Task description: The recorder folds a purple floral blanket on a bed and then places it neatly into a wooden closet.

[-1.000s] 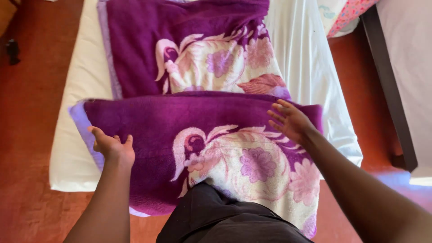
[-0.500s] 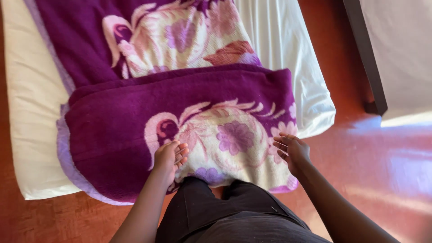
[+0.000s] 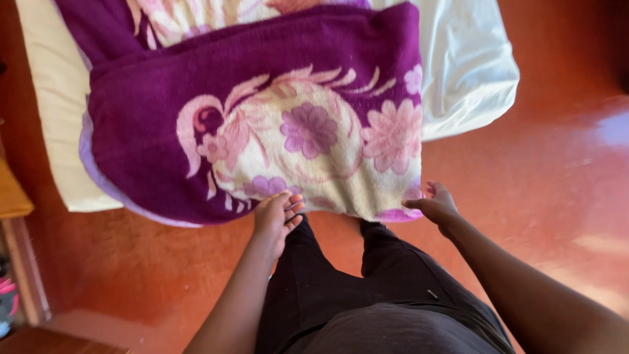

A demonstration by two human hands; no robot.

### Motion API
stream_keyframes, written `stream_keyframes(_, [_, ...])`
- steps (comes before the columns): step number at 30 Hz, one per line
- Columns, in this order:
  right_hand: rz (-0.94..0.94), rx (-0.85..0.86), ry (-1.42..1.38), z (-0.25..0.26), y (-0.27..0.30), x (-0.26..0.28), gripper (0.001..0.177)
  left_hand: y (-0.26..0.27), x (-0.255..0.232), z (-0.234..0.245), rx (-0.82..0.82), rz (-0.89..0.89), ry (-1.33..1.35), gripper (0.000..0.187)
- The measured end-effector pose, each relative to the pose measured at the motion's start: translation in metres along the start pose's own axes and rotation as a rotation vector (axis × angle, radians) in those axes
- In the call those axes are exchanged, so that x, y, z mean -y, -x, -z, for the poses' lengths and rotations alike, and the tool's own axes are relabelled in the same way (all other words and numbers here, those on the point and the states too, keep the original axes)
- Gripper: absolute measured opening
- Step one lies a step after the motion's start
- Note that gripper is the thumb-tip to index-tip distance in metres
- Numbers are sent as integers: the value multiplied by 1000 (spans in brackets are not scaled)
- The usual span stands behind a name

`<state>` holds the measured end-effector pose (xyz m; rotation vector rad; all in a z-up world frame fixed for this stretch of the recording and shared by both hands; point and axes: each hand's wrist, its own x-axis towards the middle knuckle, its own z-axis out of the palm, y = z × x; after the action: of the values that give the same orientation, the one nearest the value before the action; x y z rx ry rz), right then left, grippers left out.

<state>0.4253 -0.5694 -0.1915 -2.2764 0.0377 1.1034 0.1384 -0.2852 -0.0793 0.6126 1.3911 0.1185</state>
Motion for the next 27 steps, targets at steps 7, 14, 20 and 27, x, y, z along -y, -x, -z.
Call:
stream_keyframes(7, [67,319,-51,0,-19,-30,58,78,65,-38,25,67,-72,21])
stream_keyframes(14, [219,331,0,21,28,15,43,61,104,-27,-158,-150,-124,16])
stream_keyframes(20, [-61,499,-411,64,132,104,44,63,119,-72,-16,-16,-249,38])
stream_keyframes(27, [-89,585,-546,86,135,126,29,102,106,-132,-27,455,549,125])
